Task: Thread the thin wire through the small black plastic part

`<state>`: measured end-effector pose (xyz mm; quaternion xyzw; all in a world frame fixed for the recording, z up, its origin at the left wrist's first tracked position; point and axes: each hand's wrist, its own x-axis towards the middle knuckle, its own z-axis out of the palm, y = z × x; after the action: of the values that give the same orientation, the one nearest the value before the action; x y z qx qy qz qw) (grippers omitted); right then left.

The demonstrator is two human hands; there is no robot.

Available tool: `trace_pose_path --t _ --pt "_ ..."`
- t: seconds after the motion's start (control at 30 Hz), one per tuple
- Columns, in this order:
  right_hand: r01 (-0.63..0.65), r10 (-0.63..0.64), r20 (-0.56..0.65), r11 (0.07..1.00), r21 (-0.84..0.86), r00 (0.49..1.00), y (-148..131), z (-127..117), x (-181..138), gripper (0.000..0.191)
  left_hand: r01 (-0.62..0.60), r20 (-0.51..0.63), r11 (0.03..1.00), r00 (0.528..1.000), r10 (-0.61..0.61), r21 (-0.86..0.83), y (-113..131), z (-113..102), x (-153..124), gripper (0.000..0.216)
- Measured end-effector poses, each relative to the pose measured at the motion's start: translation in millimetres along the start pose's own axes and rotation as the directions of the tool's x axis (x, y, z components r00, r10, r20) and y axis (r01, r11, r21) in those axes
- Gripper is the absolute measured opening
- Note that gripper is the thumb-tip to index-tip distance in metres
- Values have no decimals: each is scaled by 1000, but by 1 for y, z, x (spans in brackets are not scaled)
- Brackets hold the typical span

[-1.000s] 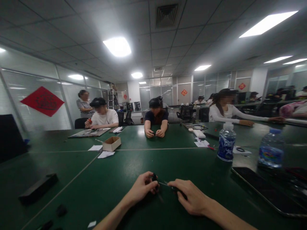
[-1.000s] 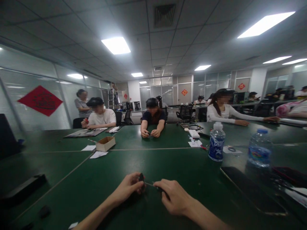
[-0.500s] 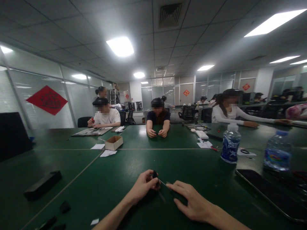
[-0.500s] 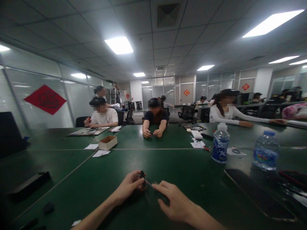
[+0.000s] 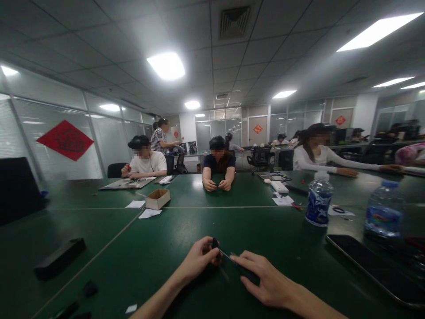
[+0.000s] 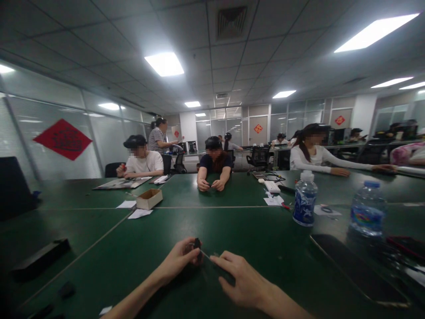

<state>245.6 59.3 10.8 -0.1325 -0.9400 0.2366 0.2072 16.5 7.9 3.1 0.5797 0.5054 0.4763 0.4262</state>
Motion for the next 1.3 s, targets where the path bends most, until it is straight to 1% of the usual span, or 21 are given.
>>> trace_pose_path --t 0.2,0.33,0.43,0.5,0.6,0.9,1.1,1.3 --pt "27 -27 -13 1000 7 1000 4 2 -1 53 -11 24 1000 1000 12 -3 -1 0 0 40" --pt "20 -20 -10 1000 3 1000 5 3 -2 53 2 30 1000 1000 -2 -3 0 0 -1 38" --pt "23 -23 -7 1000 -1 1000 0 1 -1 53 17 43 999 999 -18 29 -2 1 0 39" --pt "31 -31 19 1000 0 999 -5 0 0 51 9 59 998 998 -12 58 -5 2 1 38" --pt "42 -42 40 999 5 998 -9 -2 0 48 1 54 998 999 -4 58 -8 3 2 38" --pt "-13 14 -60 1000 15 998 -2 4 1 48 23 44 998 999 -26 59 1 5 1 31" --pt "-40 40 -46 999 4 998 -4 3 1 47 -2 35 998 999 0 55 -2 4 2 37" --pt "-44 44 -44 999 12 998 -5 1 1 46 -6 40 998 999 4 56 1 4 0 41"
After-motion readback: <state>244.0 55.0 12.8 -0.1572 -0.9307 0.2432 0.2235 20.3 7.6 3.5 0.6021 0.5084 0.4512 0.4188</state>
